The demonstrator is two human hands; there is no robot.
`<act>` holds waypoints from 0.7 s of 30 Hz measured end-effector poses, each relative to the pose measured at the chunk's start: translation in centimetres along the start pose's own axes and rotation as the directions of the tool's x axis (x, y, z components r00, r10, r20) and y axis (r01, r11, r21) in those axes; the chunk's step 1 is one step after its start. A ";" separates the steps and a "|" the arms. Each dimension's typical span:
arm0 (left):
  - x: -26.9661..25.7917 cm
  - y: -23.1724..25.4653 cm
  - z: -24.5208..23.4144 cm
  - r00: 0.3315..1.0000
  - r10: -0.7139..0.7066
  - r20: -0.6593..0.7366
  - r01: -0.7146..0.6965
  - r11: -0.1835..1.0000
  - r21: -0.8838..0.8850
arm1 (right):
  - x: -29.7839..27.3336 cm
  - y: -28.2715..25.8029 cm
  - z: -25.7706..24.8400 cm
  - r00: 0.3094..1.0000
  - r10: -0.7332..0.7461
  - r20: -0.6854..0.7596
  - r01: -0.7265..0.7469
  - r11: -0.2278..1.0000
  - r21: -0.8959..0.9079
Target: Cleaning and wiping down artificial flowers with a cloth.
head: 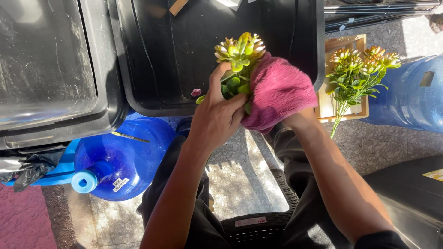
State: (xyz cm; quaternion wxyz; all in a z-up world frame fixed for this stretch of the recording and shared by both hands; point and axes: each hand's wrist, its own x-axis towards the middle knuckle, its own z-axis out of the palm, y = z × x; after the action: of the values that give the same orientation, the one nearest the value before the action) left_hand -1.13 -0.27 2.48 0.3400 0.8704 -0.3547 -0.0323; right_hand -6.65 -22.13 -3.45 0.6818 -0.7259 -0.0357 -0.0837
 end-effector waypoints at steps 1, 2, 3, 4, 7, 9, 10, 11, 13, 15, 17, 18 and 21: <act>0.1 0.2 0.1 1.000 0.002 0.000 -0.002 1.000 -0.001 | 0.0 0.2 -0.1 1.000 0.000 -0.001 0.000 1.000 -0.002; 0.2 0.4 0.2 0.999 0.028 -0.035 -0.028 1.000 0.001 | 0.0 0.5 -0.2 0.996 0.056 -0.063 -0.044 0.983 0.179; 0.1 0.5 0.3 0.996 0.050 -0.071 -0.050 0.999 0.006 | 0.0 0.7 -0.1 0.987 0.122 -0.109 -0.076 0.931 0.357; 0.1 0.4 0.3 0.996 0.047 -0.073 -0.046 0.999 0.006 | 0.5 -0.1 -0.8 0.987 0.124 -0.105 -0.079 0.931 0.357; -0.1 0.0 -0.1 0.996 0.029 -0.086 -0.030 1.000 -0.005 | 2.0 -1.8 -2.0 0.961 0.248 -0.123 -0.113 0.758 0.642; -0.1 -0.3 -0.4 0.998 -0.021 -0.061 0.017 0.998 -0.055 | 2.5 -2.2 -2.5 0.976 0.208 -0.062 -0.132 0.796 0.591; -0.3 -0.7 -0.4 0.998 -0.023 -0.066 0.020 0.999 -0.051 | 2.4 -1.8 -2.4 0.977 0.204 -0.057 -0.132 0.795 0.592; -0.3 -1.1 -0.1 0.996 -0.010 -0.091 0.004 0.998 -0.061 | 2.1 -1.5 -2.5 0.996 0.091 0.011 -0.088 0.925 0.370; -0.3 -1.2 -0.3 0.994 0.000 -0.111 -0.009 0.997 -0.076 | 1.6 -0.8 -2.3 0.995 0.003 0.101 -0.016 0.992 0.128; -0.2 -0.8 -1.3 0.987 0.030 -0.157 -0.052 0.989 -0.141 | 1.2 -0.2 -1.2 0.988 0.051 0.144 -0.079 0.978 0.195; -0.7 -1.2 -1.0 0.982 0.020 -0.186 -0.055 0.981 -0.187 | 1.1 0.3 -0.2 0.980 0.143 0.139 -0.182 0.925 0.333; -0.8 -1.4 -0.9 0.976 0.016 -0.218 -0.067 0.971 -0.230 | 1.3 0.6 0.2 0.963 0.227 0.143 -0.268 0.845 0.464; -1.0 -2.0 -0.7 0.959 0.005 -0.283 -0.099 0.943 -0.317 | 1.8 -0.2 1.7 0.910 0.371 0.183 -0.409 0.744 0.528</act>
State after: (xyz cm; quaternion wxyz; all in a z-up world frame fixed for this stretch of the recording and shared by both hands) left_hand -0.47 1.80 1.65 0.5273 0.7876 -0.3162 0.0408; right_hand -4.82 -20.53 -3.00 0.8632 -0.4899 0.0713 0.0988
